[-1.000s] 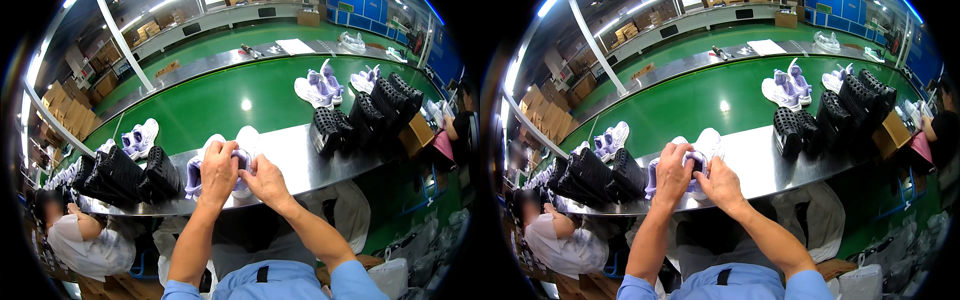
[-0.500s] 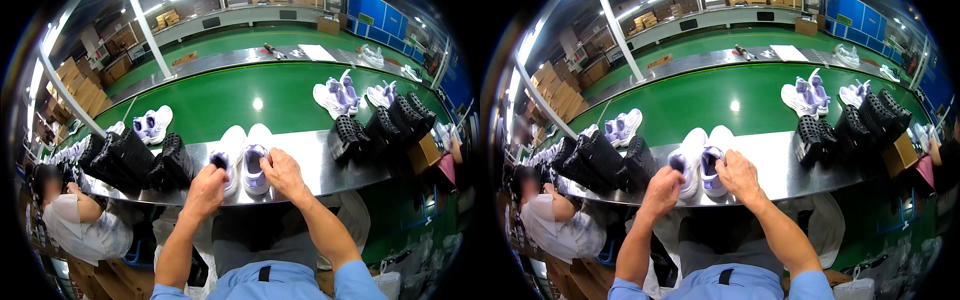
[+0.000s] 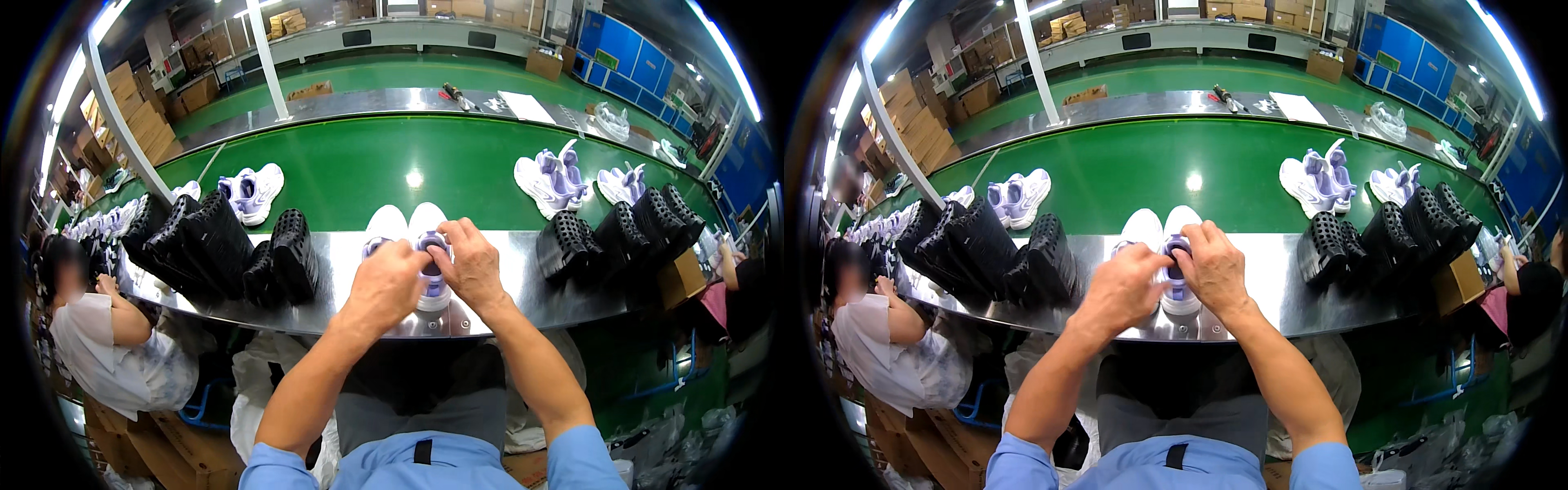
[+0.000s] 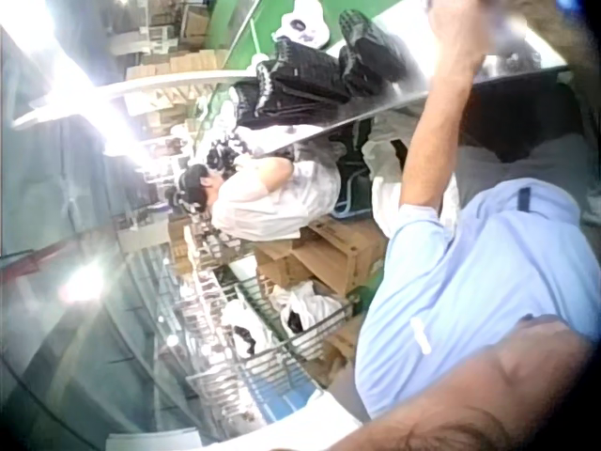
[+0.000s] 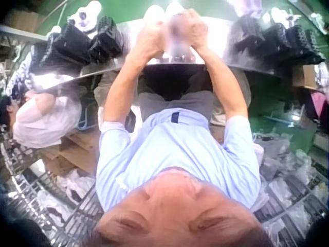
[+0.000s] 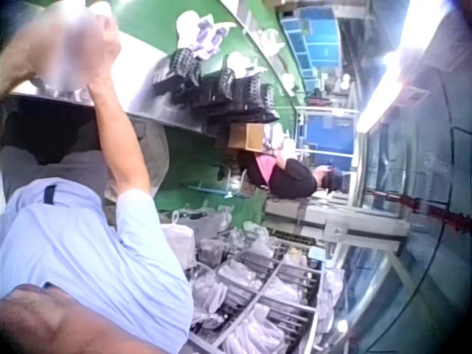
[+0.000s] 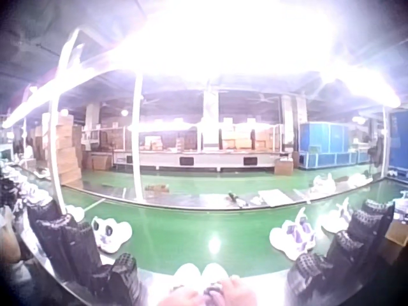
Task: The person is assembling shoes by inserting black plastic components into the interior of white and purple sneakers. They use their hands to position and press the components into place while the shoes are on a workbench.
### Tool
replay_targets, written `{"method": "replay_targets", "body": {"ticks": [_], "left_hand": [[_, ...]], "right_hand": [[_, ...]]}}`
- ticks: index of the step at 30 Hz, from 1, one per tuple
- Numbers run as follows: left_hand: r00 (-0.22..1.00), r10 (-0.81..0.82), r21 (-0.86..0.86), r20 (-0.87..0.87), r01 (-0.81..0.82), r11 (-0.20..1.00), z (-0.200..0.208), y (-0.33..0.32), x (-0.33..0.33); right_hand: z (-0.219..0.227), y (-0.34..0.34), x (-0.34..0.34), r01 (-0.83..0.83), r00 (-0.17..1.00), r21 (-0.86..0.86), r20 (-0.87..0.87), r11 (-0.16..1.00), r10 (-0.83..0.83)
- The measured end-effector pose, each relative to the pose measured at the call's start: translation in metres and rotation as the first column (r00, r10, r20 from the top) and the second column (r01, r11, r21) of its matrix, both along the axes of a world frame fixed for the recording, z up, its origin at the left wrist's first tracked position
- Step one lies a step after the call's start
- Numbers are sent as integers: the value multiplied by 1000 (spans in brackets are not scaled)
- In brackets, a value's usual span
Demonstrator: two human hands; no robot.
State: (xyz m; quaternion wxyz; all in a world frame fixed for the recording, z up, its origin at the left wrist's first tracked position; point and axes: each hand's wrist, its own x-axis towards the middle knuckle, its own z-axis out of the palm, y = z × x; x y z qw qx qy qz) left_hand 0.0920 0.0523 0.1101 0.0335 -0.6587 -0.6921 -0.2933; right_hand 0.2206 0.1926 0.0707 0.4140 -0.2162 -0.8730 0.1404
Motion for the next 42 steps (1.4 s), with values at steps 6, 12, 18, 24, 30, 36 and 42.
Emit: {"method": "replay_targets", "body": {"ticks": [6,12,18,24,30,36,42], "left_hand": [[994,10,-91,-106,-20,996,-33,13,11],[989,146,298,-15,-135,945,-16,-24,19],[790,341,-53,509,-366,929,-76,-66,-3],[681,221,-116,698,-197,973,-87,-37,-19],[895,274,141,353,-340,930,-108,-64,-34],[944,330,351,-27,-300,887,-130,-57,-31],[943,332,360,-2,-309,880,-126,-58,-30]], "right_hand": [[-10,12,-6,-25,1000,-32,-1,999,25],[-16,6,6,3,1000,-18,0,1000,-3],[18,-52,13,-151,945,59,301,987,127],[20,-38,-7,-102,772,67,634,993,37],[20,-10,-38,-165,733,88,678,982,63],[22,99,-86,-233,655,98,751,967,82],[0,176,-129,-219,754,226,657,949,18]]}}
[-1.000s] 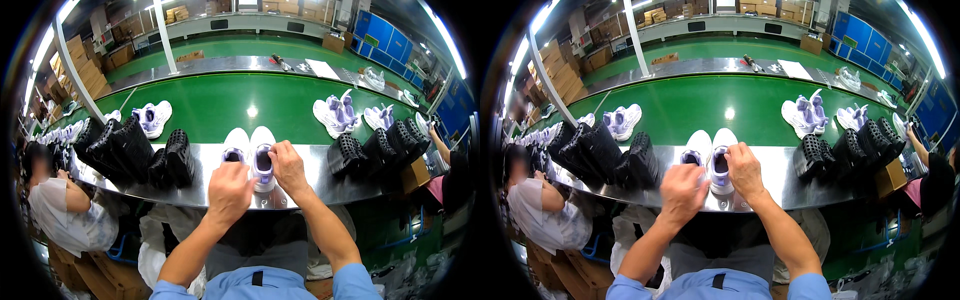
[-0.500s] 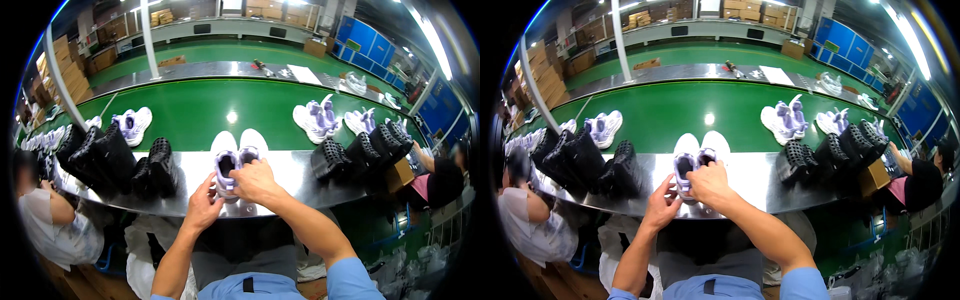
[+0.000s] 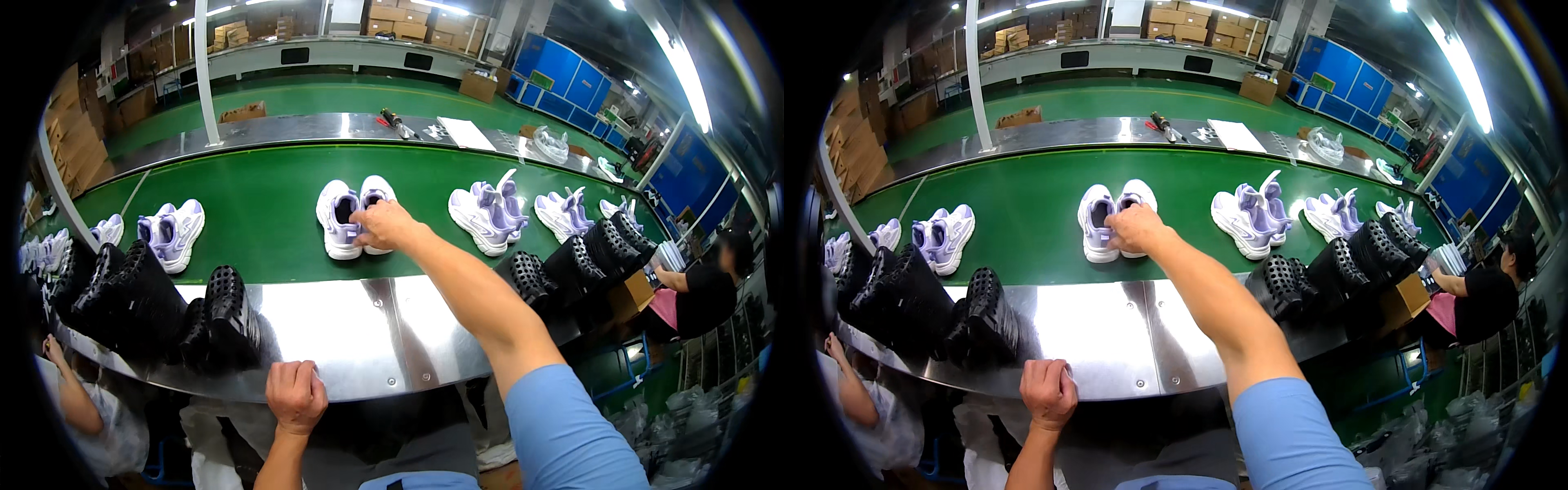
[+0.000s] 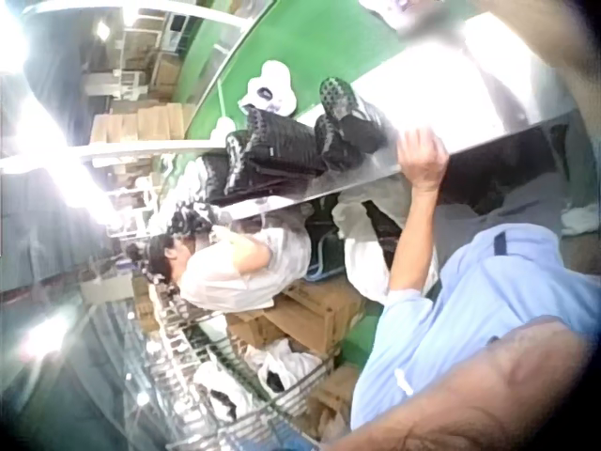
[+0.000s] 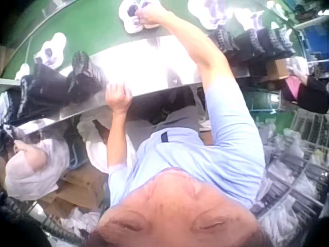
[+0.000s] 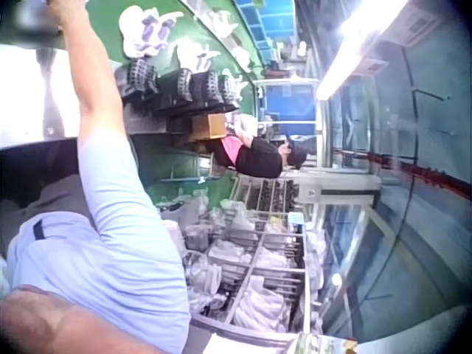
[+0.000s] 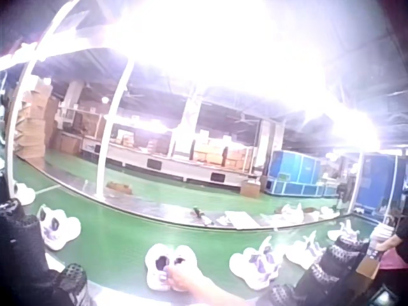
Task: The person is assembling shoes by inserting black plastic components into the interior of white and purple sneakers. They use their hands to position and press the components into place while the shoes are on a workbench.
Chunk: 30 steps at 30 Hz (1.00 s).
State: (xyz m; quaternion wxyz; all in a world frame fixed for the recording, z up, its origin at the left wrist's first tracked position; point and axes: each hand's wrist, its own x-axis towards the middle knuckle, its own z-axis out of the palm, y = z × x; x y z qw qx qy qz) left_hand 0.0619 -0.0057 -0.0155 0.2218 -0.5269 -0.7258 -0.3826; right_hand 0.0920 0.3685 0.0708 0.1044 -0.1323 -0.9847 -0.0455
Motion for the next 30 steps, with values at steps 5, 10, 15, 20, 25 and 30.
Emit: {"method": "replay_targets", "body": {"ticks": [5,10,15,20,25,30], "left_hand": [[998,31,-29,47,-29,999,-7,-1,-1],[999,37,-49,36,-35,998,-5,2,-2],[998,41,-56,47,-39,998,-1,3,-2],[998,62,-107,22,-59,993,-6,-3,-3],[999,40,-51,15,-39,998,-4,4,-1],[999,54,-32,-9,-54,998,-5,-2,-2]], "right_hand": [[98,60,31,707,706,-128,187,696,-683],[82,186,143,873,334,138,531,468,-779],[11,235,172,903,331,-4,642,429,-692],[23,206,148,931,359,-258,519,258,-776],[23,223,173,921,387,-315,668,229,-636],[-29,177,144,811,550,85,228,579,-804]]}}
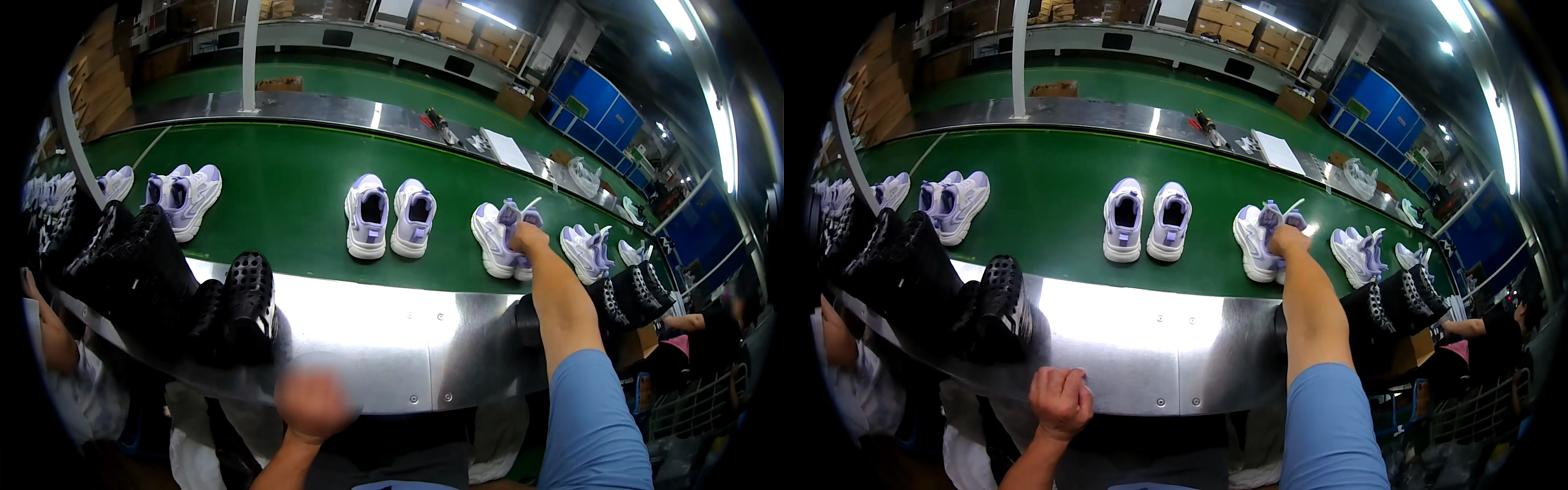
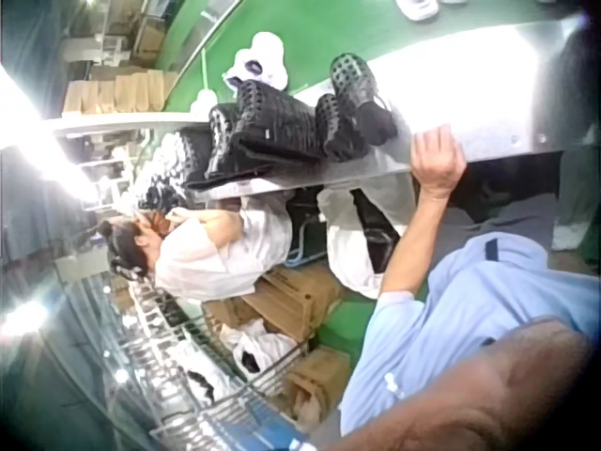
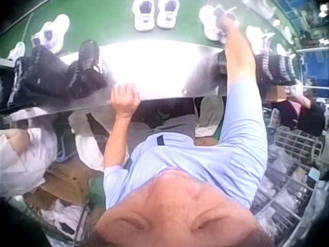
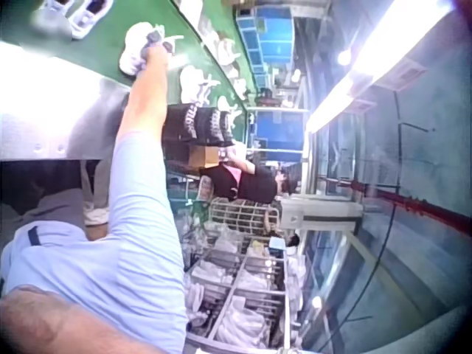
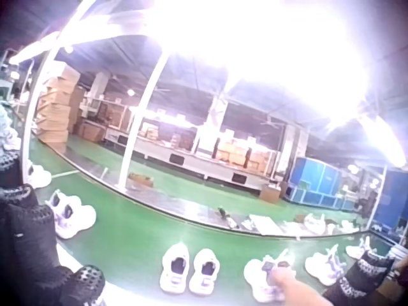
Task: The person is assembling shoes by inserting black plastic components into the interior of white and purple sneakers. They use their hands to position and press the components into place while the shoes are on a workbench.
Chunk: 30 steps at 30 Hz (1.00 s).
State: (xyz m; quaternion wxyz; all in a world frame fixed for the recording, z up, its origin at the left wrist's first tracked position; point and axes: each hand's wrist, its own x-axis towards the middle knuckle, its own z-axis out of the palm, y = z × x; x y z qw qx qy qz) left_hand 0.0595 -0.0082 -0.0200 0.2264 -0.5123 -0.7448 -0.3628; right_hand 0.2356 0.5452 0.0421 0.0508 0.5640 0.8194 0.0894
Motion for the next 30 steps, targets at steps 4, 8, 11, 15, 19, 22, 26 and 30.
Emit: {"method": "replay_targets", "body": {"ticks": [4,8,11,15,19,22,26,30], "left_hand": [[999,-46,-14,2,46,999,3,7,7],[999,-26,-72,47,30,997,2,-5,1],[968,-66,-110,242,95,989,23,-3,5],[864,-222,27,452,236,971,69,18,38],[733,-289,166,617,237,957,86,58,53],[488,-318,204,812,274,940,77,64,38],[774,-135,239,619,-22,971,97,40,40],[922,-142,341,360,12,940,132,26,60]], "right_hand": [[9,9,-2,-4,996,-283,-89,959,-21],[56,-97,-34,-165,832,-509,-531,845,-158],[76,-171,-4,-353,839,-447,-540,822,66],[101,-296,3,-306,935,-402,-296,863,194],[80,-365,13,-472,823,-233,-463,850,331],[83,-373,66,-454,420,210,-807,866,416],[96,-314,178,160,570,388,-787,908,235],[60,-270,236,131,780,400,-606,907,155]]}}
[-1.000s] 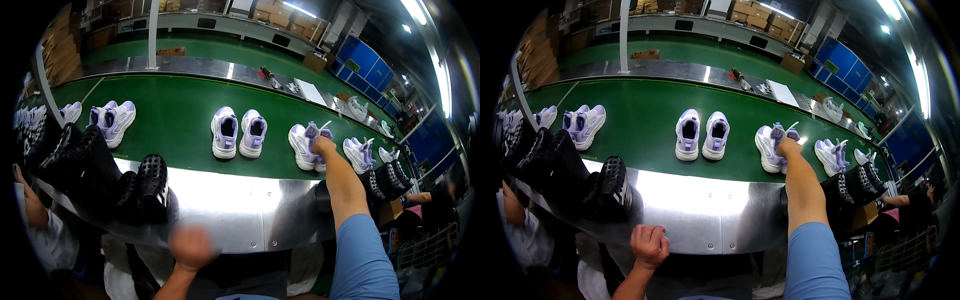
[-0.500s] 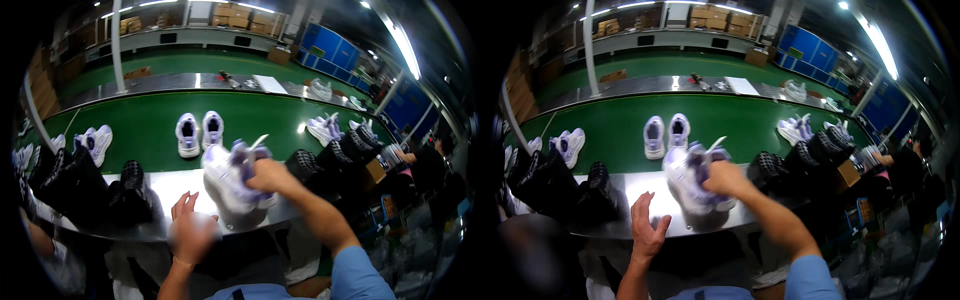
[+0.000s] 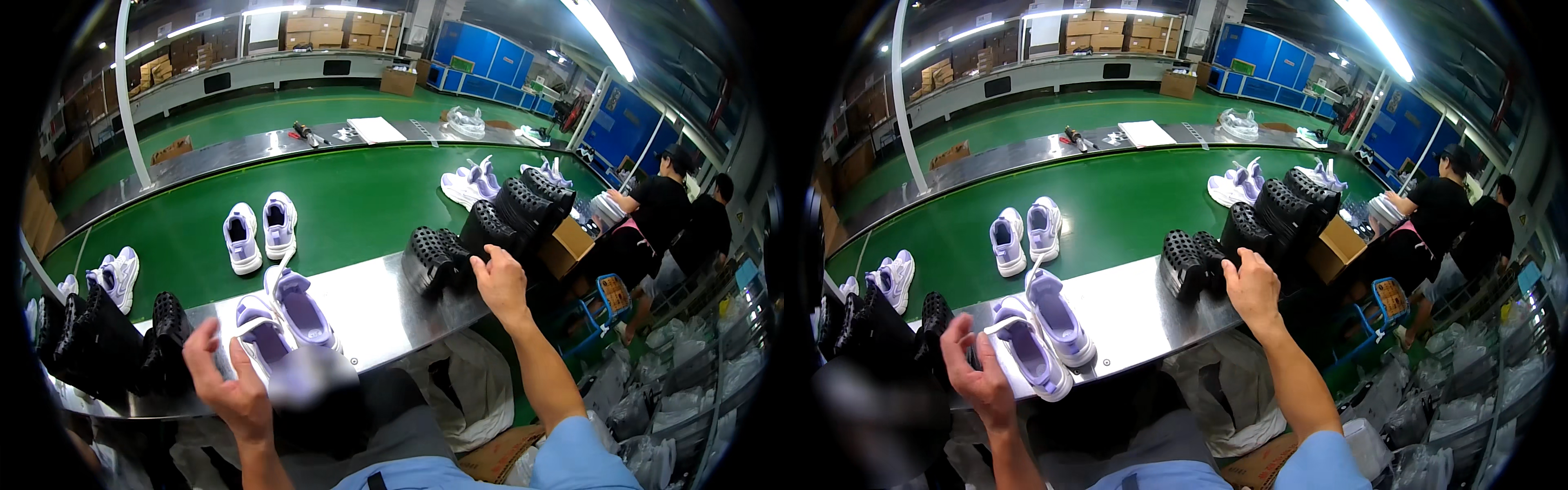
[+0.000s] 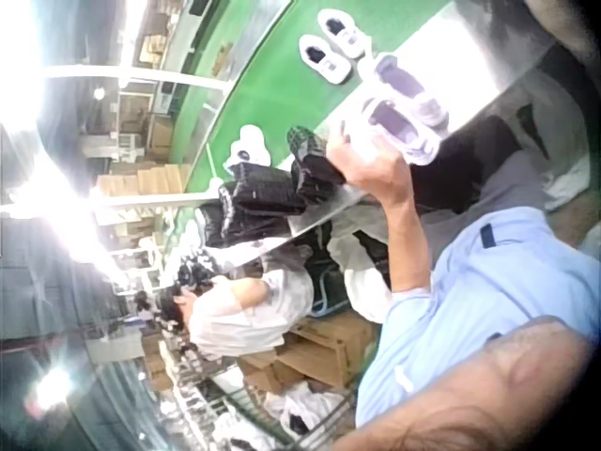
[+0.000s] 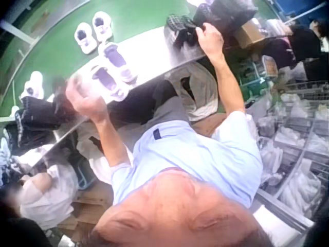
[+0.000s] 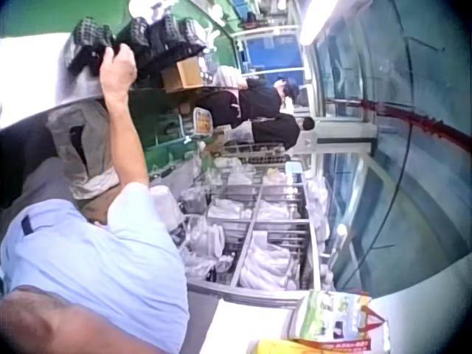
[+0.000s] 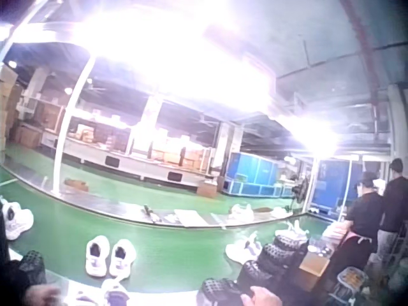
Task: The person is assembling shoes by inserting black plastic components into the interior of white and purple sneakers. They use their hands to position and press the components into place while the shoes are on a workbench.
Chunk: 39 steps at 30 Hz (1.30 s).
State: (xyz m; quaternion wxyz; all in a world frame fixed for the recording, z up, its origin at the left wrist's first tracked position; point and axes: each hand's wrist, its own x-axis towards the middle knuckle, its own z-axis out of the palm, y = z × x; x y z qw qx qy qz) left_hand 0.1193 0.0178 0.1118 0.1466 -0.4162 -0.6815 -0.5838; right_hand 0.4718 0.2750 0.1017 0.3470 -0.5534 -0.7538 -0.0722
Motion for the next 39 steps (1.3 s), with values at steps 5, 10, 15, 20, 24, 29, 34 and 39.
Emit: {"method": "replay_targets", "body": {"ticks": [5,10,15,20,24,29,34,39], "left_hand": [[957,-277,-26,-79,276,961,16,8,34],[940,-337,-83,-58,332,940,11,12,48],[919,-392,-87,-43,387,918,9,18,55],[891,-450,-113,-56,442,890,8,25,64],[828,-558,-215,-53,536,816,9,26,76],[659,-745,-524,-107,599,605,32,21,84],[386,-904,-746,186,653,125,45,34,97],[294,-900,-644,322,765,19,43,30,61]], "right_hand": [[-22,21,-9,79,985,-145,162,986,-55],[-27,36,-16,110,969,-172,237,979,-67],[-18,27,-7,46,980,-139,199,989,-17],[-5,-15,9,25,987,-70,158,997,-14],[6,-65,34,14,989,24,146,1000,-17],[51,-154,41,-237,969,-226,13,945,246],[77,-178,19,-675,702,-472,-171,568,692],[74,-170,-9,-707,550,-534,0,465,835]]}}
